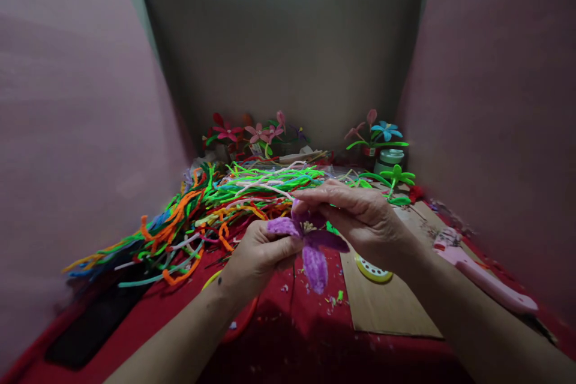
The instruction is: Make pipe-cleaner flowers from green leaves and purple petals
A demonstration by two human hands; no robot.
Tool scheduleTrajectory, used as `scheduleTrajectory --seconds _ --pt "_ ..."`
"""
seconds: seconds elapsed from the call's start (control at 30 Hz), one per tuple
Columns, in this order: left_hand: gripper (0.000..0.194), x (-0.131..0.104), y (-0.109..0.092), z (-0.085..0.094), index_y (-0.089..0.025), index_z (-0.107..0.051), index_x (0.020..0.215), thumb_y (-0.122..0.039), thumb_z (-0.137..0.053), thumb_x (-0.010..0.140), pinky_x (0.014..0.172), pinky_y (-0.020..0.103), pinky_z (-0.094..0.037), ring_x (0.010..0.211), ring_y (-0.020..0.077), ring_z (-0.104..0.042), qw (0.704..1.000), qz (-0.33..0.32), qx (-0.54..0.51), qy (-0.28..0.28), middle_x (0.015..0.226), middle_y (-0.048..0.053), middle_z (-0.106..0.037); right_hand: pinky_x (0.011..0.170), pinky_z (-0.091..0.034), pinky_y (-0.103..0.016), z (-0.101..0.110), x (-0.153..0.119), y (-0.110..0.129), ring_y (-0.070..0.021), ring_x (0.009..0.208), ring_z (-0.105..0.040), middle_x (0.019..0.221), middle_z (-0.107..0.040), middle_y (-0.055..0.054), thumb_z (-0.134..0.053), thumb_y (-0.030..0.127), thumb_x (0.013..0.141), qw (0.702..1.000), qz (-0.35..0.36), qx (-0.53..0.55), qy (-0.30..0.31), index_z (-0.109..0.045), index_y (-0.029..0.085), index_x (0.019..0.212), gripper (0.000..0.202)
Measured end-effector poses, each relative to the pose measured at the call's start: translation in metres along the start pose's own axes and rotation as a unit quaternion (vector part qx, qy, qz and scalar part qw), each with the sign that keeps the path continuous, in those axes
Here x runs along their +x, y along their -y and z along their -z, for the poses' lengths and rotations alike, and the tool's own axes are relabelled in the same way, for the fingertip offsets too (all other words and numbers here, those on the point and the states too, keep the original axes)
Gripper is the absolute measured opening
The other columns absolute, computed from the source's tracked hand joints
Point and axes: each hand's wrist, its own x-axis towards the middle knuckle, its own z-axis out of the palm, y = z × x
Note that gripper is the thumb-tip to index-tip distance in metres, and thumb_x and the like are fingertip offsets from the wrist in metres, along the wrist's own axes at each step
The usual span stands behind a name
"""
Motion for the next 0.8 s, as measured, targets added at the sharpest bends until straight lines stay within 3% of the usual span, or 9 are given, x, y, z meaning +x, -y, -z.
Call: scheduleTrajectory --seconds 0.27,0.37,0.43,0.57,0.8 --pt "0.019 0.001 -0.002 0.006 -0.012 -0.059 0.057 -0.026 -0.070 0.062 0.049 0.023 -0.032 0.047 0.0078 -0.039 0.998 0.007 0.057 0.016 0.049 -0.002 -0.047 0.077 -0.046 -0.029 0.002 0.002 0.004 -0.0130 0.083 -0.058 0.089 -0.064 -0.005 -0.049 0.008 0.083 1.000 -0.010 0.009 -0.026 -0.063 0.018 0.107 0.030" --pt "0.018 0.001 -0.002 0.007 -0.012 -0.060 0.058 -0.026 -0.071 0.062 0.050 0.023 -0.032 0.047 0.0078 -0.039 0.997 0.011 0.067 0.027 0.049 -0.002 -0.046 0.074 -0.045 -0.027 0.007 0.010 0.008 -0.0137 0.082 -0.057 0.090 -0.062 -0.005 -0.062 0.016 0.076 0.996 -0.084 -0.028 -0.029 -0.067 0.015 0.099 0.024" --pt "0.018 0.001 -0.001 0.008 -0.012 -0.061 0.058 -0.026 -0.071 0.062 0.049 0.022 -0.030 0.047 0.0074 -0.038 0.997 0.011 0.069 0.036 0.050 -0.002 -0.045 0.065 -0.044 -0.025 0.010 0.016 0.009 -0.0125 0.072 -0.057 0.079 -0.063 -0.004 -0.067 0.023 0.071 0.986 -0.166 -0.004 0.029 -0.069 0.014 0.087 0.018" --pt "0.022 0.001 -0.001 0.010 -0.011 -0.061 0.062 -0.031 -0.069 0.064 0.049 0.022 -0.026 0.049 0.0066 -0.032 0.993 0.029 0.079 0.080 0.051 -0.003 -0.040 0.046 -0.036 -0.019 0.012 0.025 0.003 -0.0058 0.050 -0.048 0.059 -0.060 0.001 -0.068 0.029 0.070 0.926 -0.309 0.177 0.125 -0.067 0.011 0.070 0.017" --pt "0.032 -0.002 -0.009 0.012 -0.012 -0.052 0.051 -0.034 -0.064 0.070 0.048 0.023 -0.021 0.048 0.0065 -0.029 0.978 0.016 0.149 0.142 0.048 -0.003 -0.037 0.044 -0.041 -0.018 0.006 0.022 -0.012 -0.0064 0.044 -0.053 0.055 -0.063 0.000 -0.071 0.019 0.064 0.837 -0.411 0.340 0.122 -0.067 0.010 0.067 0.011"
